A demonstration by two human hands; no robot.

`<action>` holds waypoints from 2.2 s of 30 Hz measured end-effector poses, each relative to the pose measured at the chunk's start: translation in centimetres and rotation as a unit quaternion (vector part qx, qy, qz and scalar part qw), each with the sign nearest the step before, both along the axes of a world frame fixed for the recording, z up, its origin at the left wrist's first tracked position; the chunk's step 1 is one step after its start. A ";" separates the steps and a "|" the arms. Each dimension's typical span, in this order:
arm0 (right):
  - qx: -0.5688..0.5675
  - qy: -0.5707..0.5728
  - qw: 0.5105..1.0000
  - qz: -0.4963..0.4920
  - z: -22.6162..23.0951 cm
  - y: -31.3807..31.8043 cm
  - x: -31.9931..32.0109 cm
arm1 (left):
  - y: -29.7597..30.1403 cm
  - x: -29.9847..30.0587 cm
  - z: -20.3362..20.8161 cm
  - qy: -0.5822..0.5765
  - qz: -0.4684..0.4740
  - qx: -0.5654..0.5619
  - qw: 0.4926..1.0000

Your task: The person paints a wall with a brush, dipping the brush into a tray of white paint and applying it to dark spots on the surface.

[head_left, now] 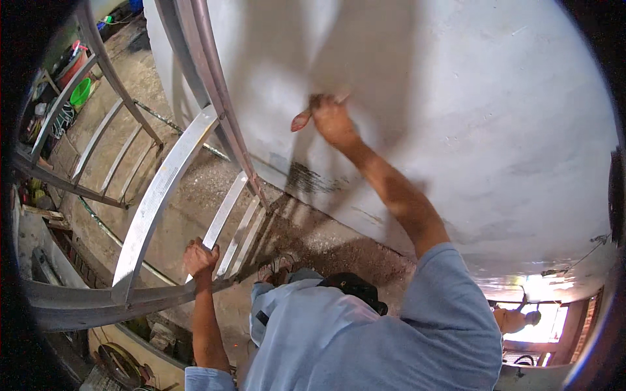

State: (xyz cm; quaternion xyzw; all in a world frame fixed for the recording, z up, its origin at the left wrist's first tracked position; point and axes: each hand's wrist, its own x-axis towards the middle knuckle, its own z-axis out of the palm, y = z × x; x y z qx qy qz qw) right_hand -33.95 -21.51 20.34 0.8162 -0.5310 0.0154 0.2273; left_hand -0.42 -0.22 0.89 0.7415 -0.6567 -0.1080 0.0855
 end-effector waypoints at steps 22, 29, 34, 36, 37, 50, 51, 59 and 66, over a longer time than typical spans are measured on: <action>-0.008 -0.078 0.995 0.067 -1.7 -1.6 -0.4 | 0.2 0.2 -0.5 0.018 0.010 -0.056 0.998; -0.158 -0.102 0.982 0.016 13.7 -4.1 0.2 | 0.5 0.2 -1.3 -0.010 -0.007 -0.073 0.997; -0.453 -0.007 0.858 0.242 23.3 -5.0 0.6 | 1.1 1.0 -2.3 0.004 -0.022 -0.129 0.991; -0.357 -0.036 0.926 0.121 23.2 -4.3 1.4 | 0.9 0.7 -2.1 0.000 -0.015 -0.111 0.994; -0.230 -0.055 0.972 0.010 21.3 -4.4 0.5 | 0.8 0.6 -1.9 -0.005 -0.011 -0.096 0.995; -0.153 -0.089 0.982 0.067 16.2 -6.6 0.4 | 0.4 0.4 -2.1 0.013 -0.011 -0.114 0.993; -0.223 -0.072 0.968 0.088 19.1 -6.8 0.4 | 0.5 0.6 -2.4 0.012 -0.012 -0.113 0.993; -0.380 0.040 0.924 -0.016 32.1 -1.6 -2.6 | 0.7 1.0 -4.8 -0.023 -0.039 -0.260 0.964; -0.219 0.137 0.963 0.070 5.1 0.9 -4.4 | 0.6 0.8 -4.3 0.003 0.027 -0.037 0.999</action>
